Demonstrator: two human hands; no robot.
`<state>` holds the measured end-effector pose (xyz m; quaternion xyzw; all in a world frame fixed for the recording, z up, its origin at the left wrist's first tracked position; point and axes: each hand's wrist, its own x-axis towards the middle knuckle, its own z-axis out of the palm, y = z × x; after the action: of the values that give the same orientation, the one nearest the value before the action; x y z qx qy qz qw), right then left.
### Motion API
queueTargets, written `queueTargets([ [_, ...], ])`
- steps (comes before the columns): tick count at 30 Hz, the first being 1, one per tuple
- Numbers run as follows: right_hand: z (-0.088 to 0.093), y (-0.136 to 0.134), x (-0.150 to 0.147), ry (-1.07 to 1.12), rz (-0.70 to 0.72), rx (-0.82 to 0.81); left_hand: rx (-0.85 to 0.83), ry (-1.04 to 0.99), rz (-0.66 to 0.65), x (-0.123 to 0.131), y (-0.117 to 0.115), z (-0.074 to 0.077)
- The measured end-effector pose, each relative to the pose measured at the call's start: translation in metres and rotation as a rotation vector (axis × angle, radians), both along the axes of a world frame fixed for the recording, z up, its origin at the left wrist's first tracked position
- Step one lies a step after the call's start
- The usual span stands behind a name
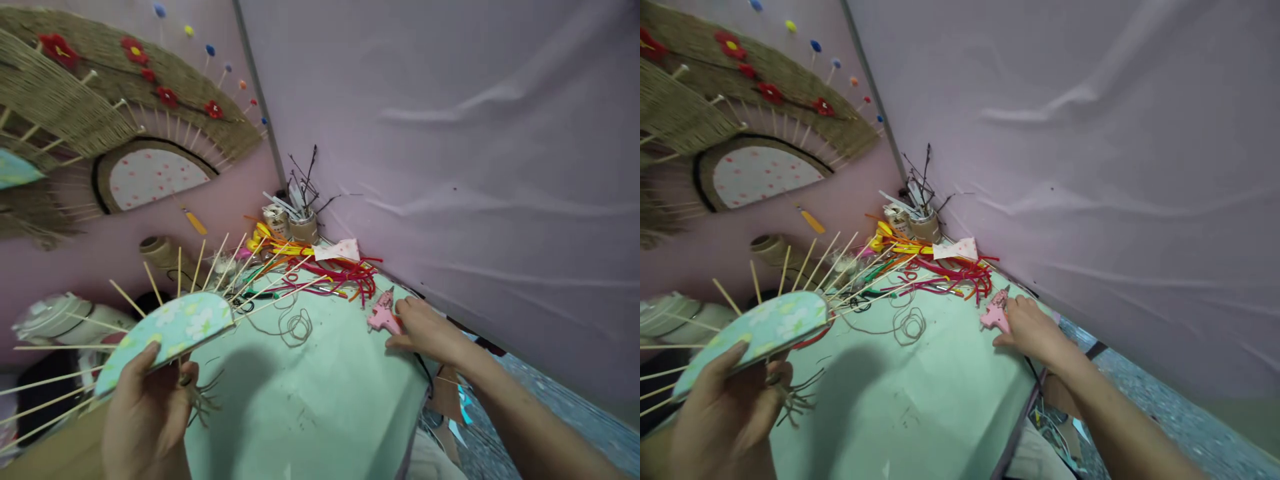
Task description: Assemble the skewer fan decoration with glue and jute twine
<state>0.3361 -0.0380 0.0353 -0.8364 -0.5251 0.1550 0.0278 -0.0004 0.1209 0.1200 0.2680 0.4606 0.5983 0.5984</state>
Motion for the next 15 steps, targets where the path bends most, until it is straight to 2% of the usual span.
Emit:
queueTargets([
  [4, -0.018, 0.001, -0.005, 0.012, -0.020, -0.025, 0.006, 0.002, 0.020, -0.001, 0.000, 0.000],
  [7, -0.016, -0.005, 0.001, 0.061, 0.036, -0.050, 0.036, 0.000, 0.016, -0.002, -0.001, 0.000],
  [11, 0.013, -0.017, 0.004, 0.235, 0.161, -0.012, 0.039, -0.019, 0.053, -0.002, -0.002, 0.001],
  [15, 0.046, -0.021, -0.013, 0.802, 0.220, 0.232, 0.008, -0.055, 0.094, -0.002, -0.003, 0.003],
])
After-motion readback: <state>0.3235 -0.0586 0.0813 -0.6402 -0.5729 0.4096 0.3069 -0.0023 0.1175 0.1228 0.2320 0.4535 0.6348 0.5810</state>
